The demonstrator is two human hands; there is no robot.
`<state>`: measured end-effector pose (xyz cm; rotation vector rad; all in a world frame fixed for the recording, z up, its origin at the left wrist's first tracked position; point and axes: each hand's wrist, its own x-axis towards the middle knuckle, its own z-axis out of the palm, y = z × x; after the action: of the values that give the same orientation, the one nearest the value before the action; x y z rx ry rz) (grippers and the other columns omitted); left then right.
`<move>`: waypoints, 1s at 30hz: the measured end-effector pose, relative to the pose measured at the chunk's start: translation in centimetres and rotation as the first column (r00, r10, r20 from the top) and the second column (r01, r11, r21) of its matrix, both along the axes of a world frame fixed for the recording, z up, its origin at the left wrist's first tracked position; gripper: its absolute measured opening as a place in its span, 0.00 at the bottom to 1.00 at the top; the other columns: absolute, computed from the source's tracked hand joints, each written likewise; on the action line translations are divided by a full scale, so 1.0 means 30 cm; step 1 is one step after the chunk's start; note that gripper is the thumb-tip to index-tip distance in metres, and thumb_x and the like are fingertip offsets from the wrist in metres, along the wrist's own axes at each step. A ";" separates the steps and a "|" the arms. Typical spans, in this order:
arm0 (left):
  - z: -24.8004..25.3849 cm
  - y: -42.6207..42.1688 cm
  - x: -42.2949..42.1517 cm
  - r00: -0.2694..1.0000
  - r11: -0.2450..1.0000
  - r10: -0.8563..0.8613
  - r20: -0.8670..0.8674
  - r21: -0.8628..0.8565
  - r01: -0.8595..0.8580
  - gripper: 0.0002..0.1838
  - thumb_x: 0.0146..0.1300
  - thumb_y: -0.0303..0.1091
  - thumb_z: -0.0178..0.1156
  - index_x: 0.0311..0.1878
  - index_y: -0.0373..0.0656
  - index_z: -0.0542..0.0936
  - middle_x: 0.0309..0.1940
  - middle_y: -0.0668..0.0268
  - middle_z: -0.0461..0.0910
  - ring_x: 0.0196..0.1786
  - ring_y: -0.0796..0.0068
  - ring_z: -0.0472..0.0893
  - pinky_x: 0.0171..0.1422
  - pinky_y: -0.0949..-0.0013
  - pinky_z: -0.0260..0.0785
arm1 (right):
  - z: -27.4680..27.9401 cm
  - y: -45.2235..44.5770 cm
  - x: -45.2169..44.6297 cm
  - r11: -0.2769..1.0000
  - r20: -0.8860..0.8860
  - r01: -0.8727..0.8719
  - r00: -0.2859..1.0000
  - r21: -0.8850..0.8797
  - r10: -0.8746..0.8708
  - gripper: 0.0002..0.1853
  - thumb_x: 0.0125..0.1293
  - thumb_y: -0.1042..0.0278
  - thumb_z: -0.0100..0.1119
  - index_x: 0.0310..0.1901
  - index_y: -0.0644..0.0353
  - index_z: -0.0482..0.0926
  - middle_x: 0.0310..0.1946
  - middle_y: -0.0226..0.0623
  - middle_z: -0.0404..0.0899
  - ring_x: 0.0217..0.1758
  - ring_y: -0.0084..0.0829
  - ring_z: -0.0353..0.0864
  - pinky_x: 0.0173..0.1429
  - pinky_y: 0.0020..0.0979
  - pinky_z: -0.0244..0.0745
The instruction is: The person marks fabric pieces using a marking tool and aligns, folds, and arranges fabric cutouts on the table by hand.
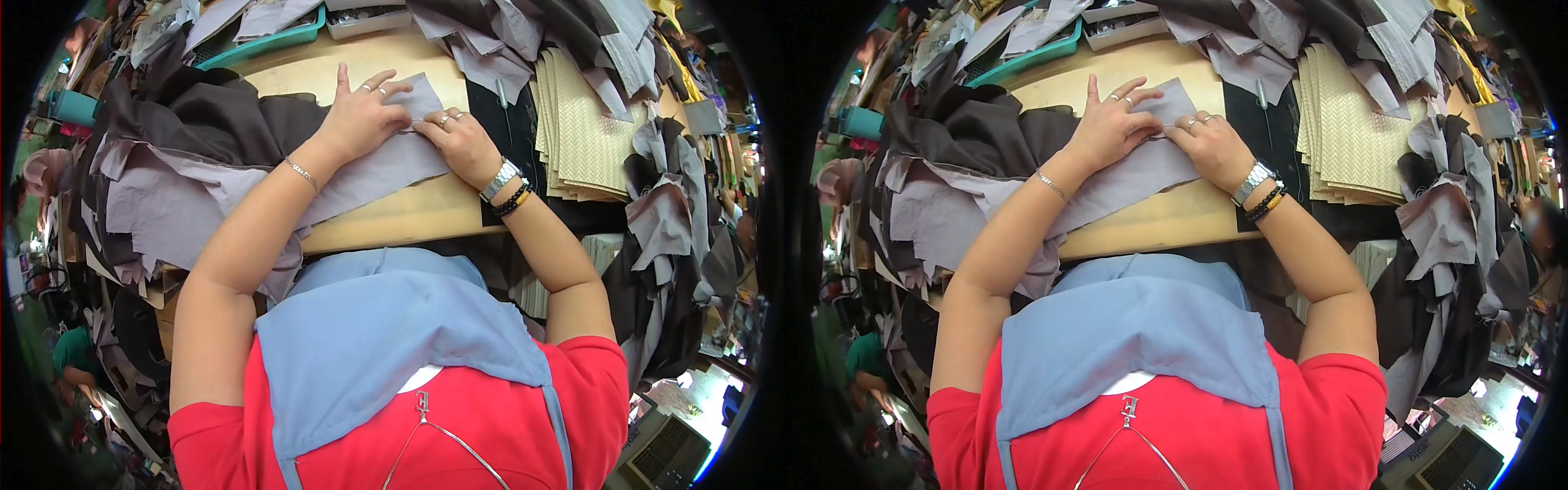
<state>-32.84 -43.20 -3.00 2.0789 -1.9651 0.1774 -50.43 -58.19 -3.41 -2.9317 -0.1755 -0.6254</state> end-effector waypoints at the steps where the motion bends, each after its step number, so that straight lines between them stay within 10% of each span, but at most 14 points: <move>1: -0.006 0.005 -0.006 1.000 1.000 0.002 0.017 -0.005 -0.002 0.07 0.60 0.44 0.66 0.42 0.65 0.86 0.63 0.80 0.75 0.74 0.69 0.65 0.72 0.18 0.36 | -0.011 0.000 -0.009 0.999 0.017 0.023 1.000 0.032 -0.024 0.13 0.60 0.73 0.54 0.46 0.57 0.81 0.43 0.35 0.82 0.46 0.37 0.80 0.50 0.36 0.77; 20: 0.019 0.113 -0.046 0.960 0.984 0.145 -0.238 0.133 -0.115 0.12 0.62 0.39 0.63 0.48 0.65 0.88 0.65 0.74 0.75 0.76 0.62 0.62 0.69 0.15 0.31 | 0.024 0.012 -0.020 0.980 -0.075 0.126 0.991 0.156 -0.115 0.09 0.63 0.74 0.60 0.45 0.58 0.81 0.40 0.35 0.81 0.43 0.39 0.81 0.49 0.37 0.78; 30: 0.032 0.067 0.034 0.950 0.964 0.137 -0.280 0.259 -0.062 0.12 0.62 0.42 0.66 0.48 0.72 0.87 0.73 0.72 0.67 0.80 0.57 0.55 0.72 0.18 0.30 | -0.005 0.002 0.064 0.992 0.030 -0.122 0.992 -0.015 0.123 0.09 0.60 0.69 0.56 0.41 0.54 0.80 0.40 0.30 0.81 0.44 0.33 0.81 0.50 0.34 0.75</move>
<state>-31.81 -41.18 -2.05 2.2042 -1.7760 -0.3604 -48.51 -58.14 -3.56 -2.8973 -0.3613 -0.6532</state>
